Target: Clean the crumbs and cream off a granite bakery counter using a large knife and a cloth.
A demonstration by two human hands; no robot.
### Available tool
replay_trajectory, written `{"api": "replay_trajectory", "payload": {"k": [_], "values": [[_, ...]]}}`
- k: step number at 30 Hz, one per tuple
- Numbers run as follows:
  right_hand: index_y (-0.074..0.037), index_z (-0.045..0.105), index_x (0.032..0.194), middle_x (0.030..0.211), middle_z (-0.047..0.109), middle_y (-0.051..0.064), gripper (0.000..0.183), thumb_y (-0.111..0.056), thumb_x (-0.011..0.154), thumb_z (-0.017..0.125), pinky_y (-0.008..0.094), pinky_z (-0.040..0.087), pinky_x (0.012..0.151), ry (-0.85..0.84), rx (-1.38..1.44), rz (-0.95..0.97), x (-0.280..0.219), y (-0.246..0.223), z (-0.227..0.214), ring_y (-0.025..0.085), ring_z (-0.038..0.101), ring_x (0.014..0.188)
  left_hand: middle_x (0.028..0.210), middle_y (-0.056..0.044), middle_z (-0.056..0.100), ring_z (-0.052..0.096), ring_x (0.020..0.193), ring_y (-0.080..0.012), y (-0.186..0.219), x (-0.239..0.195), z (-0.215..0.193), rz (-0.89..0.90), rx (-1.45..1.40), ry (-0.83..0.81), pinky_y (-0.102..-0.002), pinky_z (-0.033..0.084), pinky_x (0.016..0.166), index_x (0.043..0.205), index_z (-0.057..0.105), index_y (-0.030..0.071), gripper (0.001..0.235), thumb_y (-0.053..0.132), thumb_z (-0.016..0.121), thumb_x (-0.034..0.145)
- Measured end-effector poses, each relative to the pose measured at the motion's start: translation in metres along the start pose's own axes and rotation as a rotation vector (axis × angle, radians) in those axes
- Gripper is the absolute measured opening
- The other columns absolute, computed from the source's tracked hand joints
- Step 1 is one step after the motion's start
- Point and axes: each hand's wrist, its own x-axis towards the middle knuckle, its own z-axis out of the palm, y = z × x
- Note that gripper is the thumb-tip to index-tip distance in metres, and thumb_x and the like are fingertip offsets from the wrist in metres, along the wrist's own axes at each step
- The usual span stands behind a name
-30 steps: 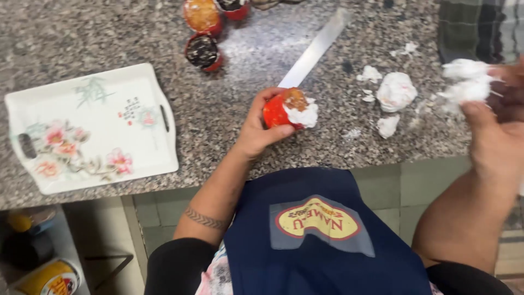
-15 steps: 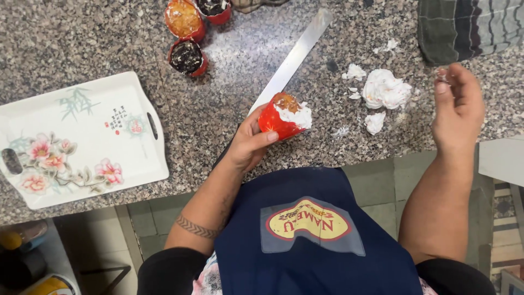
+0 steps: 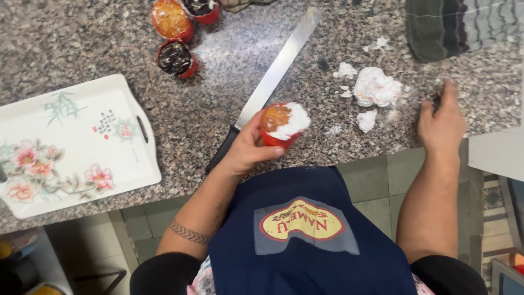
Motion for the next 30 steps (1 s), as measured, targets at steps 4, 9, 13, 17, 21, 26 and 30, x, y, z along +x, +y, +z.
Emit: {"api": "replay_trajectory", "payload": {"k": [4,9,13,17,21,26,30], "values": [[-0.004,0.051,0.154,0.128,0.069,0.023,0.052,-0.025,0.112,0.074,0.051,0.050,0.101,-0.164,-0.184,0.123,-0.007,0.009,-0.007,0.042,0.066,0.113,0.150,-0.011,0.053,0.054,0.140,-0.0210,0.001,0.006,0.006,0.097,0.304,-0.006,-0.040,0.043,0.122,0.155,0.038,0.006,0.089,-0.003,0.084,0.079],[0.000,0.052,0.146,0.137,0.066,0.016,0.040,-0.009,0.111,0.070,0.039,0.052,0.108,-0.070,0.330,-0.001,-0.013,-0.067,-0.034,0.025,0.065,0.122,0.155,-0.011,0.050,0.049,0.146,-0.0226,0.015,0.012,0.018,0.204,0.468,-0.028,-0.038,0.039,0.126,0.150,0.042,0.006,0.078,-0.005,0.081,0.083],[-0.001,0.049,0.148,0.141,0.061,0.013,0.048,0.003,0.104,0.066,0.035,0.050,0.113,-0.278,0.803,-0.197,-0.027,-0.157,-0.061,0.020,0.059,0.128,0.159,-0.014,0.048,0.044,0.154,-0.0262,0.026,0.017,0.026,0.242,0.625,-0.077,-0.039,0.033,0.132,0.149,0.045,0.006,0.076,-0.009,0.071,0.080],[-0.001,0.043,0.152,0.146,0.059,0.015,0.057,0.001,0.098,0.062,0.037,0.047,0.116,-0.490,1.036,-0.290,-0.026,-0.217,-0.053,0.025,0.058,0.138,0.159,-0.014,0.048,0.045,0.154,-0.0280,0.029,0.020,0.030,0.263,0.673,-0.129,-0.039,0.035,0.132,0.148,0.047,0.007,0.074,-0.006,0.071,0.079],[0.004,0.045,0.149,0.143,0.062,0.018,0.052,0.000,0.099,0.060,0.037,0.046,0.114,-0.528,0.913,-0.350,-0.025,-0.237,-0.051,0.026,0.059,0.136,0.155,-0.015,0.051,0.049,0.150,-0.0315,0.037,0.019,0.032,0.323,0.919,-0.084,-0.039,0.039,0.128,0.145,0.047,0.008,0.072,-0.001,0.075,0.080],[0.004,0.049,0.145,0.138,0.066,0.018,0.047,0.000,0.100,0.059,0.037,0.048,0.113,-0.447,0.777,-0.381,-0.030,-0.235,-0.051,0.025,0.062,0.133,0.151,-0.015,0.055,0.054,0.146,-0.0323,0.042,0.017,0.032,0.360,1.008,0.026,-0.039,0.043,0.125,0.144,0.046,0.009,0.071,0.001,0.075,0.080],[0.002,0.051,0.146,0.131,0.070,0.014,0.047,0.000,0.100,0.060,0.035,0.051,0.107,-0.422,0.754,-0.361,-0.031,-0.223,-0.049,0.022,0.067,0.125,0.151,-0.014,0.056,0.055,0.145,-0.0304,0.041,0.019,0.026,0.383,0.999,0.071,-0.038,0.043,0.125,0.146,0.044,0.008,0.071,0.005,0.077,0.083]]}}
